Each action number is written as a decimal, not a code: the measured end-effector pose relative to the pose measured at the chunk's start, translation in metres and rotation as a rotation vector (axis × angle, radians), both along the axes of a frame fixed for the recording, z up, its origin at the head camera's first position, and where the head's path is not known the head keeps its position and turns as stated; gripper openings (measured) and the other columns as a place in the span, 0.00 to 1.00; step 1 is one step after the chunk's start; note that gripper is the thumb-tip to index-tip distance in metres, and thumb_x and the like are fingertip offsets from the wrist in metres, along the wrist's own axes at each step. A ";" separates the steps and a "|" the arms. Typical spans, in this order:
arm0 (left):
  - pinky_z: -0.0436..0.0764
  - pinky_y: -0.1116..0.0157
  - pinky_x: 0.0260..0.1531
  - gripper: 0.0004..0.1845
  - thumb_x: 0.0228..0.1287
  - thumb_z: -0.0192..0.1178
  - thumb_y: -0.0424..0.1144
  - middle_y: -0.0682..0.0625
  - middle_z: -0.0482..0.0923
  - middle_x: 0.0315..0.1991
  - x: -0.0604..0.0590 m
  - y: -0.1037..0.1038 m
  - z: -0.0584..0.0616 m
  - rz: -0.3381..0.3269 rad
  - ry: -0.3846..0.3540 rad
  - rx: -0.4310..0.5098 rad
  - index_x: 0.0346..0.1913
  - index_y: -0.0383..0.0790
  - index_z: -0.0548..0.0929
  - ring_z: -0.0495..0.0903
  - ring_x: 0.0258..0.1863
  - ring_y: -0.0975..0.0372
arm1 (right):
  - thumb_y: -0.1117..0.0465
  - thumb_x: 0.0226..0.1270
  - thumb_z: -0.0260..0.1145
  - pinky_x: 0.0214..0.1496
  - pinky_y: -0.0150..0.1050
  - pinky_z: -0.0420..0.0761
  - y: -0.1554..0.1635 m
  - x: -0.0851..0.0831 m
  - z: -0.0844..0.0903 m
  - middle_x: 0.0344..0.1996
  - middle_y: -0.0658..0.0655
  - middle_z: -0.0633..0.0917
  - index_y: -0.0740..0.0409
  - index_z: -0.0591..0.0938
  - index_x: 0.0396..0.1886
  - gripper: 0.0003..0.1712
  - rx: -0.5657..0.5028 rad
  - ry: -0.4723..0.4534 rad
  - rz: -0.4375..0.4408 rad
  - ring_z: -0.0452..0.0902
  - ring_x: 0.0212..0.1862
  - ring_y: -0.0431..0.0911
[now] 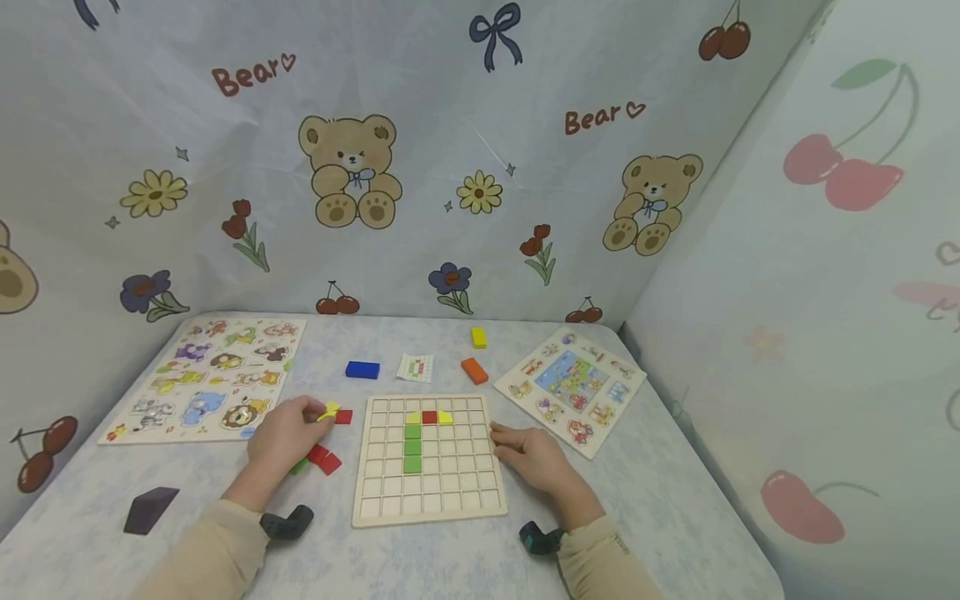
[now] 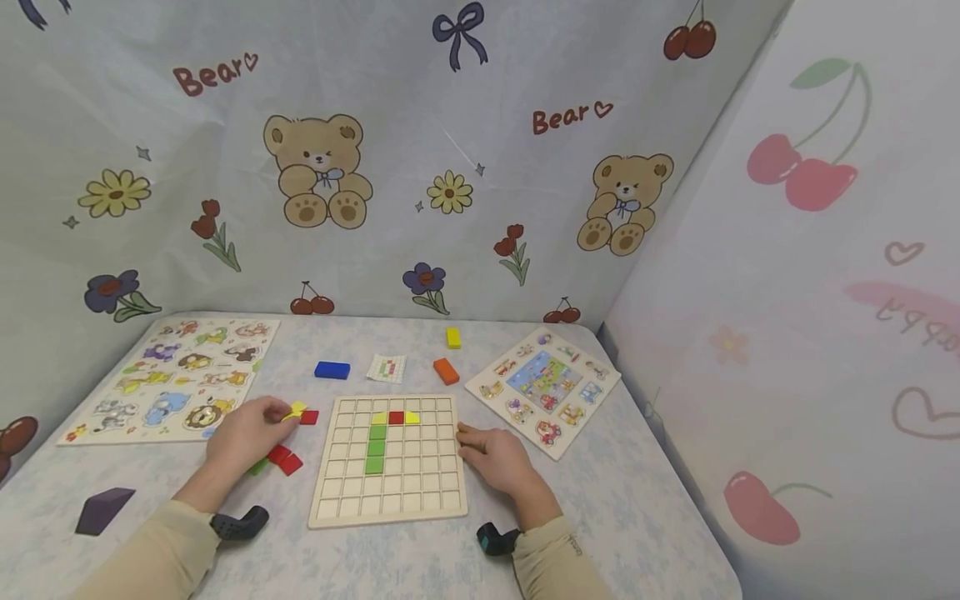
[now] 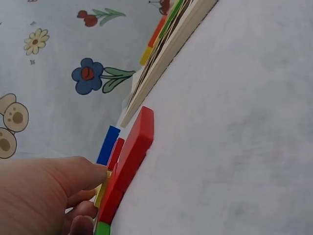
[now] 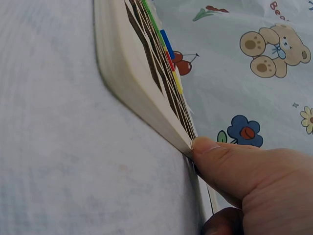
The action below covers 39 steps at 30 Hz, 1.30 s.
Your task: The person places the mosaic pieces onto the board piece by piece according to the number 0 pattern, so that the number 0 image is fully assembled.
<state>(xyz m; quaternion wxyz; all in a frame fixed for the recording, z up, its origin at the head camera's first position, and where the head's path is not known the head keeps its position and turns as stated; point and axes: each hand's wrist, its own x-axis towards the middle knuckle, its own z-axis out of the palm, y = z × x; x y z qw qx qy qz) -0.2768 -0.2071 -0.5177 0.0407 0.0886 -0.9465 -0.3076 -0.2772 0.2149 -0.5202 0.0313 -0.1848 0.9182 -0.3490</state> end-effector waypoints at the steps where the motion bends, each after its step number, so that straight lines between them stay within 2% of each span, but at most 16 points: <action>1: 0.79 0.56 0.38 0.21 0.65 0.69 0.49 0.39 0.85 0.51 -0.001 0.000 0.000 -0.002 0.000 0.004 0.53 0.39 0.84 0.82 0.42 0.52 | 0.54 0.73 0.68 0.69 0.54 0.73 0.000 0.000 0.000 0.67 0.43 0.80 0.48 0.86 0.61 0.19 0.001 0.001 -0.002 0.74 0.70 0.50; 6: 0.79 0.56 0.39 0.19 0.65 0.70 0.47 0.39 0.84 0.50 -0.001 0.001 0.001 -0.023 -0.013 0.015 0.54 0.40 0.84 0.82 0.43 0.52 | 0.54 0.73 0.68 0.70 0.54 0.73 0.000 -0.001 -0.001 0.67 0.43 0.80 0.48 0.86 0.61 0.19 0.016 -0.001 -0.011 0.74 0.70 0.50; 13: 0.73 0.62 0.31 0.17 0.66 0.70 0.47 0.46 0.85 0.41 0.004 -0.001 0.007 -0.043 -0.019 -0.009 0.51 0.41 0.85 0.78 0.33 0.58 | 0.54 0.73 0.68 0.70 0.54 0.73 -0.001 0.000 0.000 0.67 0.43 0.79 0.48 0.86 0.61 0.19 0.012 -0.010 -0.018 0.74 0.71 0.51; 17: 0.71 0.63 0.28 0.13 0.67 0.69 0.48 0.49 0.85 0.43 0.012 0.009 0.016 -0.100 0.025 -0.028 0.49 0.46 0.87 0.77 0.32 0.59 | 0.54 0.73 0.68 0.70 0.54 0.73 -0.001 0.000 0.001 0.67 0.43 0.79 0.48 0.86 0.61 0.18 0.010 -0.008 -0.015 0.74 0.71 0.51; 19: 0.72 0.64 0.27 0.11 0.67 0.69 0.48 0.52 0.84 0.42 0.018 0.020 0.020 -0.176 0.074 -0.042 0.47 0.50 0.88 0.76 0.31 0.61 | 0.54 0.73 0.68 0.70 0.54 0.73 -0.001 0.000 0.001 0.67 0.43 0.79 0.48 0.86 0.60 0.18 0.009 -0.006 -0.015 0.74 0.71 0.50; 23: 0.71 0.68 0.26 0.06 0.64 0.72 0.46 0.63 0.81 0.38 0.034 0.047 0.024 -0.419 0.215 -0.076 0.43 0.58 0.89 0.72 0.28 0.69 | 0.54 0.73 0.68 0.70 0.54 0.73 -0.001 -0.001 0.001 0.66 0.42 0.80 0.48 0.86 0.60 0.18 0.011 0.002 -0.012 0.74 0.70 0.50; 26: 0.71 0.72 0.26 0.06 0.63 0.73 0.45 0.69 0.79 0.38 0.044 0.065 0.021 -0.609 0.310 -0.130 0.41 0.61 0.90 0.70 0.26 0.75 | 0.54 0.73 0.68 0.70 0.53 0.73 0.000 -0.001 0.000 0.66 0.42 0.80 0.48 0.86 0.60 0.18 0.014 0.001 -0.012 0.74 0.70 0.49; 30: 0.71 0.75 0.26 0.06 0.62 0.74 0.45 0.69 0.78 0.38 0.052 0.081 0.015 -0.801 0.377 -0.154 0.41 0.61 0.91 0.70 0.26 0.78 | 0.54 0.73 0.68 0.70 0.53 0.73 0.000 -0.001 0.000 0.66 0.41 0.80 0.48 0.86 0.60 0.18 0.016 0.000 -0.015 0.74 0.70 0.49; 32: 0.72 0.76 0.27 0.06 0.62 0.75 0.44 0.68 0.79 0.38 0.054 0.085 0.013 -0.866 0.390 -0.143 0.41 0.60 0.91 0.72 0.28 0.78 | 0.53 0.73 0.68 0.69 0.53 0.74 -0.001 -0.001 0.000 0.66 0.42 0.80 0.48 0.86 0.60 0.18 0.016 0.000 -0.016 0.74 0.70 0.49; 34: 0.74 0.76 0.29 0.07 0.61 0.75 0.44 0.68 0.80 0.38 0.055 0.086 0.011 -0.905 0.403 -0.145 0.41 0.60 0.92 0.75 0.30 0.78 | 0.53 0.73 0.68 0.69 0.54 0.74 -0.001 0.000 0.000 0.66 0.42 0.80 0.48 0.86 0.60 0.18 0.016 0.000 -0.017 0.74 0.70 0.49; 39: 0.78 0.74 0.33 0.06 0.61 0.74 0.46 0.68 0.81 0.39 0.053 0.086 0.008 -0.935 0.427 -0.183 0.41 0.60 0.92 0.79 0.35 0.77 | 0.53 0.73 0.68 0.70 0.54 0.73 -0.002 0.000 0.002 0.67 0.42 0.80 0.48 0.86 0.60 0.19 0.019 -0.008 -0.026 0.74 0.71 0.50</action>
